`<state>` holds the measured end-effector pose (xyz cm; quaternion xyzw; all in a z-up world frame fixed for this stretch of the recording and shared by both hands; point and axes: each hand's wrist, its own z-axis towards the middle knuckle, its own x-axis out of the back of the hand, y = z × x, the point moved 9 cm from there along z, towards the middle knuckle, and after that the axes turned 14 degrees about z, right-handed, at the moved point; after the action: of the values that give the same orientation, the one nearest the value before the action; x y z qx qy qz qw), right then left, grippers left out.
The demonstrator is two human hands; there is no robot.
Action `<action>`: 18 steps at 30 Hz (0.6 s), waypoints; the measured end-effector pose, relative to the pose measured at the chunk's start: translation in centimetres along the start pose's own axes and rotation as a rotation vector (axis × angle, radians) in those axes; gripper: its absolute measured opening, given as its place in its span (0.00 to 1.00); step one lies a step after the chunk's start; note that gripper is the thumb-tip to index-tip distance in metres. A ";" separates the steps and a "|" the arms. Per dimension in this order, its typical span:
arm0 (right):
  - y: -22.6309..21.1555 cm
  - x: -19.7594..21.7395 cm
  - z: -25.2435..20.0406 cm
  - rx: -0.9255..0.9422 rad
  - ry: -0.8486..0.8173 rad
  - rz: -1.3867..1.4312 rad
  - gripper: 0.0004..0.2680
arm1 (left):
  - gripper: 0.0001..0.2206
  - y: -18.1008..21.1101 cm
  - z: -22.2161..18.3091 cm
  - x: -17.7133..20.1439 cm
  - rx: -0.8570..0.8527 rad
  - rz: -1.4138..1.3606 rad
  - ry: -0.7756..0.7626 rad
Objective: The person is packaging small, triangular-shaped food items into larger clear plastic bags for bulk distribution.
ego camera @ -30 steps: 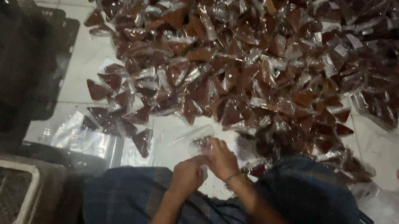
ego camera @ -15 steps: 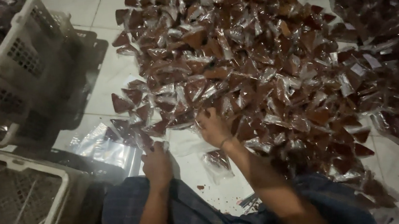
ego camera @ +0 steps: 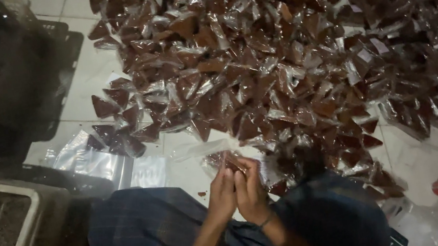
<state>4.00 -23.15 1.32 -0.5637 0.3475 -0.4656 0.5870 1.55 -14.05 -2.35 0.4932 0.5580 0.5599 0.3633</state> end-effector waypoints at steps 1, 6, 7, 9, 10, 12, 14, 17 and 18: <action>-1.0 0.3 0.0 0.043 -0.002 -0.093 0.14 | 0.29 -0.3 -0.2 -0.6 0.021 -0.039 -0.024; -2.1 -0.9 -1.7 0.358 -0.116 -0.448 0.16 | 0.20 -2.7 -2.1 -1.3 0.308 -0.516 0.035; 0.0 -1.4 -2.5 0.278 -0.236 -0.474 0.19 | 0.16 -4.8 -2.3 -1.4 0.399 -0.602 0.098; 1.7 -1.7 -4.2 0.195 -0.361 -0.494 0.24 | 0.13 -6.0 -3.2 -1.4 0.492 -0.688 0.167; 1.6 -0.6 -4.5 0.113 -0.252 -0.423 0.24 | 0.12 -5.0 -3.5 -1.2 0.486 -0.670 0.164; 1.6 1.3 -5.0 0.030 -0.153 -0.350 0.25 | 0.12 -5.5 -4.1 -1.4 0.480 -0.655 0.169; 5.8 3.8 -6.6 -0.525 -0.087 -0.136 0.23 | 0.19 -8.4 -4.7 -1.8 0.476 -0.190 0.136; 9.9 8.1 -7.6 -0.535 -0.041 -0.069 0.23 | 0.20 1.9 -4.8 2.3 -0.186 0.498 0.337; 9.9 9.0 -7.3 -0.535 -0.038 -0.069 0.23 | 0.20 0.8 -4.1 2.6 -0.187 0.498 0.335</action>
<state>1.65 -34.70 -8.24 -0.7190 0.4277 -0.3661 0.4076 -2.91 -12.72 -0.77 0.4800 0.4182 0.7540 0.1621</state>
